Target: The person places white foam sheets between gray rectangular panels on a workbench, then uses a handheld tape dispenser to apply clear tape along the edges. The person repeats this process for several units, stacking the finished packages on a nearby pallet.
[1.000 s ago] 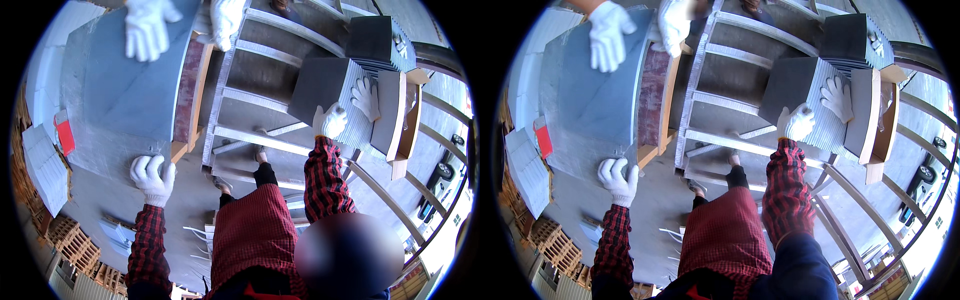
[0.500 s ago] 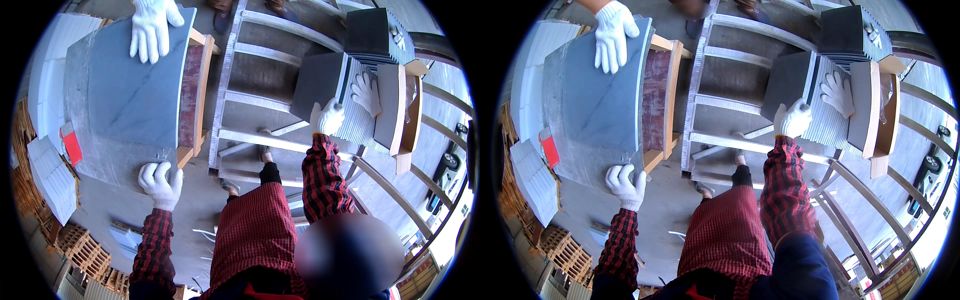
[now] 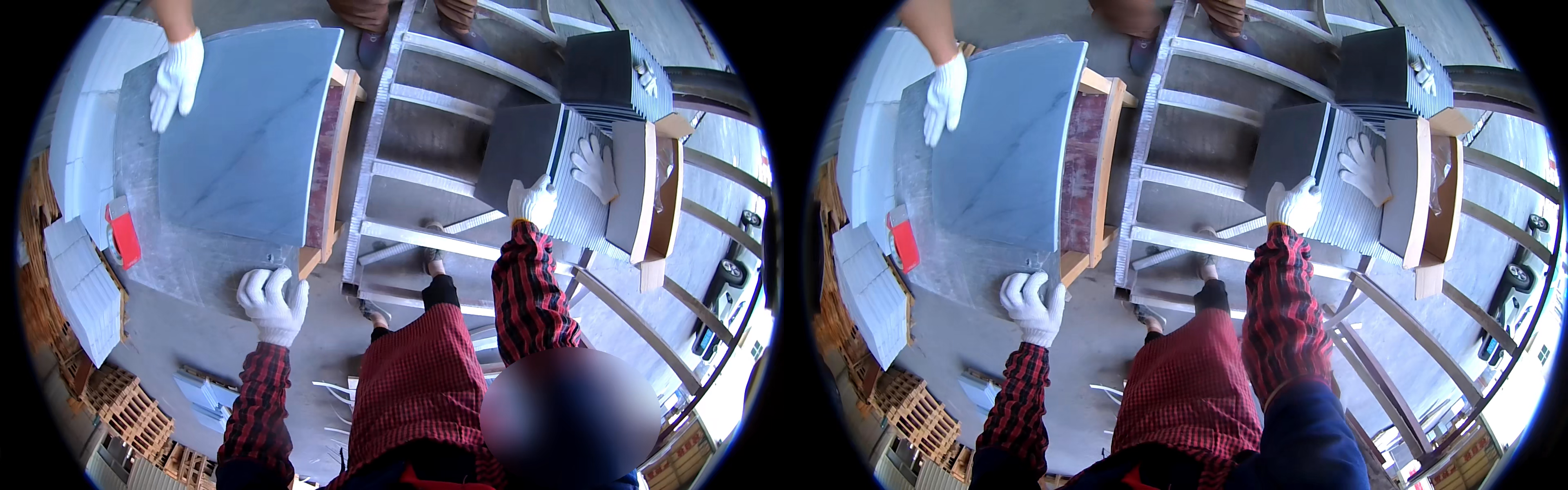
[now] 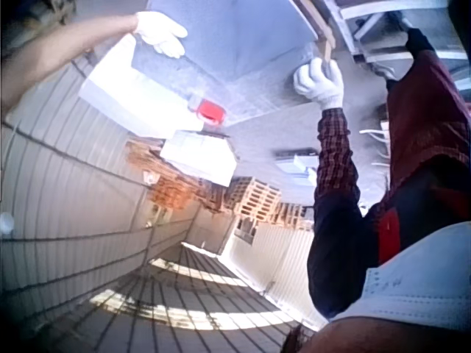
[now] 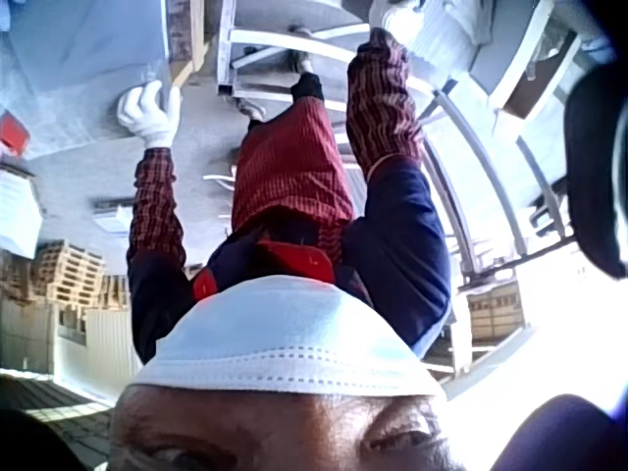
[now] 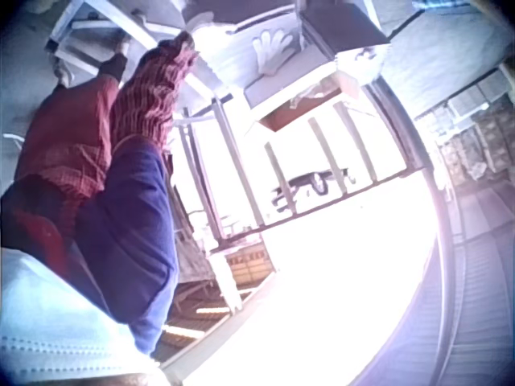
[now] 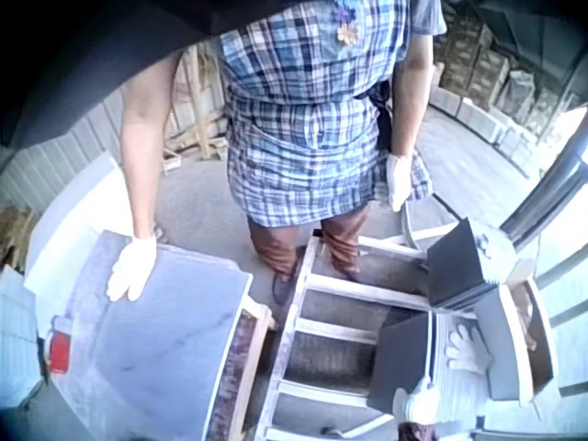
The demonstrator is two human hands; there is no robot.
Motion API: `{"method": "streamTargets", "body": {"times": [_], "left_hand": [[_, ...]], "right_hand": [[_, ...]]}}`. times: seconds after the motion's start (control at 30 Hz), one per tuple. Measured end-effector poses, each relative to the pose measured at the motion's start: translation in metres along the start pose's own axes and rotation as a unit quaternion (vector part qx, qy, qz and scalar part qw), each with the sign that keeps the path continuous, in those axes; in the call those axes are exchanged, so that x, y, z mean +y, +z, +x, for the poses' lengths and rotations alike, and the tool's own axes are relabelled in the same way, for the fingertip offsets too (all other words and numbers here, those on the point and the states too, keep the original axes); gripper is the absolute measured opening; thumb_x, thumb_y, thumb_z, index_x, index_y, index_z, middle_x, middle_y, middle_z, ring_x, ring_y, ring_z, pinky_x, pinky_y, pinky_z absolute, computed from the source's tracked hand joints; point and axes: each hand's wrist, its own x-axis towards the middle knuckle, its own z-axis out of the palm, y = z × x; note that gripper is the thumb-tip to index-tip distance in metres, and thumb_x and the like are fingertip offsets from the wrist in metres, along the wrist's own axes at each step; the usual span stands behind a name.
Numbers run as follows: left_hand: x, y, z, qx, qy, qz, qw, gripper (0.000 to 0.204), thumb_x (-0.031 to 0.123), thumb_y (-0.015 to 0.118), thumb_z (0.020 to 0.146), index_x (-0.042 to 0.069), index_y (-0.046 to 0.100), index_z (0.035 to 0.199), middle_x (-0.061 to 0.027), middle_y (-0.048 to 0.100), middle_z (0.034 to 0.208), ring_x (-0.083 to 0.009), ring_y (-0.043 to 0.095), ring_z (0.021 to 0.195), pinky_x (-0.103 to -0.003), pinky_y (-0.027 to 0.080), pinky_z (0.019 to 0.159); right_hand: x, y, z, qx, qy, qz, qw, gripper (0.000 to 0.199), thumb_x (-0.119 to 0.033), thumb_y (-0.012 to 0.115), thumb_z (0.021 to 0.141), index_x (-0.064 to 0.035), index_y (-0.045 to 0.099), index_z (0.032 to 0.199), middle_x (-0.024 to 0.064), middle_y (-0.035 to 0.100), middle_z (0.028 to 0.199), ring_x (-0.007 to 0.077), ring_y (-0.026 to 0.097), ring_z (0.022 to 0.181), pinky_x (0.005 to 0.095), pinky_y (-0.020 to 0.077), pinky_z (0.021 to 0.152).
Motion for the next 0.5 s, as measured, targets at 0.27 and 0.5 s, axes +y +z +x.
{"method": "streamTargets", "body": {"times": [0.27, 0.5], "left_hand": [[-0.006, -0.006, 0.003, 0.04, 0.001, 0.017, 0.999, 0.033, 0.031, 0.077, 0.073, 0.019, 0.061, 0.1, -0.0042, 0.05, 0.107, -0.0296, 0.048, 0.104, -0.045, 0.04, 0.089], [-0.005, -0.016, 0.0, 0.042, -0.034, 0.0, 0.999, 0.035, 0.025, 0.079, 0.072, 0.022, 0.062, 0.102, -0.0019, 0.05, 0.107, -0.0279, 0.05, 0.104, -0.045, 0.041, 0.088]], "right_hand": [[0.006, 0.07, 0.085, -0.167, 0.0, 0.197, 0.966, 0.055, -0.042, 0.069, 0.08, 0.0055, 0.069, 0.107, 0.0236, 0.071, 0.103, 0.0378, 0.068, 0.101, 0.0445, 0.0517, 0.088], [-0.023, 0.08, 0.075, -0.198, -0.11, 0.086, 0.97, 0.05, -0.04, 0.066, 0.079, 0.0038, 0.072, 0.102, 0.0251, 0.071, 0.096, 0.0408, 0.069, 0.095, 0.0458, 0.0537, 0.082]]}}
